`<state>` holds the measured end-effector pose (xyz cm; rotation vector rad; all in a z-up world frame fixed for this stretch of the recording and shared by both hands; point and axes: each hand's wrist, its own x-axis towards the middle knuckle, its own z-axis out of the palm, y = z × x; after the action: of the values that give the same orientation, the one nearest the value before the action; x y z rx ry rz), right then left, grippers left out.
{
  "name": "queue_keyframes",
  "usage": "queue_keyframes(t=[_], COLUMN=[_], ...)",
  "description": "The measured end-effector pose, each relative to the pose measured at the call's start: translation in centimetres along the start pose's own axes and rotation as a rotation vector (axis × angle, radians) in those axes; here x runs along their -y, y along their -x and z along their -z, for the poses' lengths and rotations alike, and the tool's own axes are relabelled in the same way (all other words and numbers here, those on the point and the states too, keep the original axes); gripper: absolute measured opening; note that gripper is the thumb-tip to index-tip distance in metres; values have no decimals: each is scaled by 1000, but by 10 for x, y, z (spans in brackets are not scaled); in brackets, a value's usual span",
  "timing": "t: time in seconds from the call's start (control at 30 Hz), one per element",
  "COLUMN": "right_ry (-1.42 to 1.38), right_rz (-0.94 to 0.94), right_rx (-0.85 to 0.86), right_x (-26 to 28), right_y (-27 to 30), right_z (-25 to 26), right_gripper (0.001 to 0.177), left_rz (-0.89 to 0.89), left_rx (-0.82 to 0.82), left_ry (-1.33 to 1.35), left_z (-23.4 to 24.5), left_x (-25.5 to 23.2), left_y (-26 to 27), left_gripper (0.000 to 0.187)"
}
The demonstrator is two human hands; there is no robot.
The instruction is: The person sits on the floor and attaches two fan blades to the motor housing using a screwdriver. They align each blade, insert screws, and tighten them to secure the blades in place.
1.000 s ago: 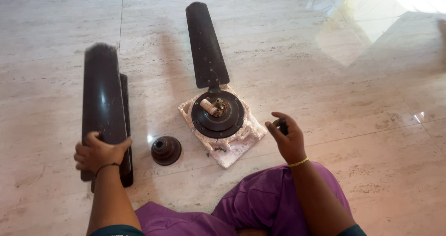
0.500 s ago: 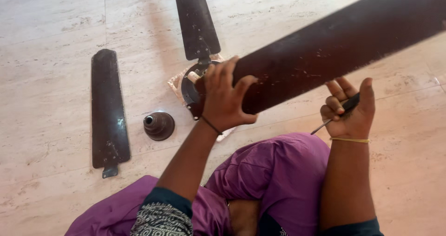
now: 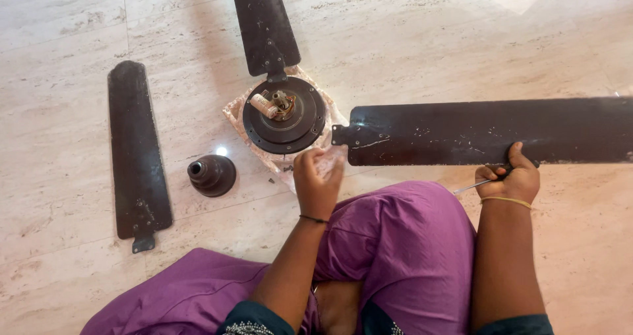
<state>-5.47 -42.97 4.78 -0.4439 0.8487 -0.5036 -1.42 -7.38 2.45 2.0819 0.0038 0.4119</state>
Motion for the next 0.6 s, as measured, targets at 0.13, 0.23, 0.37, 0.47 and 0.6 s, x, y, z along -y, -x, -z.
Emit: queue_keyframes(t=[0.13, 0.23, 0.37, 0.47, 0.6], right_ry=[-74, -78, -45, 50, 170], right_rz=[-91, -130, -159, -188, -248], right_rx=[-137, -107, -67, 18, 185], right_x=[-9, -13, -19, -28, -39], right_y=[-14, -29, -48, -55, -50], right_z=[21, 25, 33, 45, 67], right_gripper=[24, 22, 21, 22, 22], left_rz=[837, 899, 779, 707, 773], left_rx=[364, 405, 397, 310, 129], left_ry=[542, 880, 1109, 1054, 1099], left_z=[-17, -29, -47, -60, -65], left_x=[44, 60, 70, 72, 66], left_y=[3, -4, -16, -17, -17], left_gripper=[62, 61, 50, 41, 40])
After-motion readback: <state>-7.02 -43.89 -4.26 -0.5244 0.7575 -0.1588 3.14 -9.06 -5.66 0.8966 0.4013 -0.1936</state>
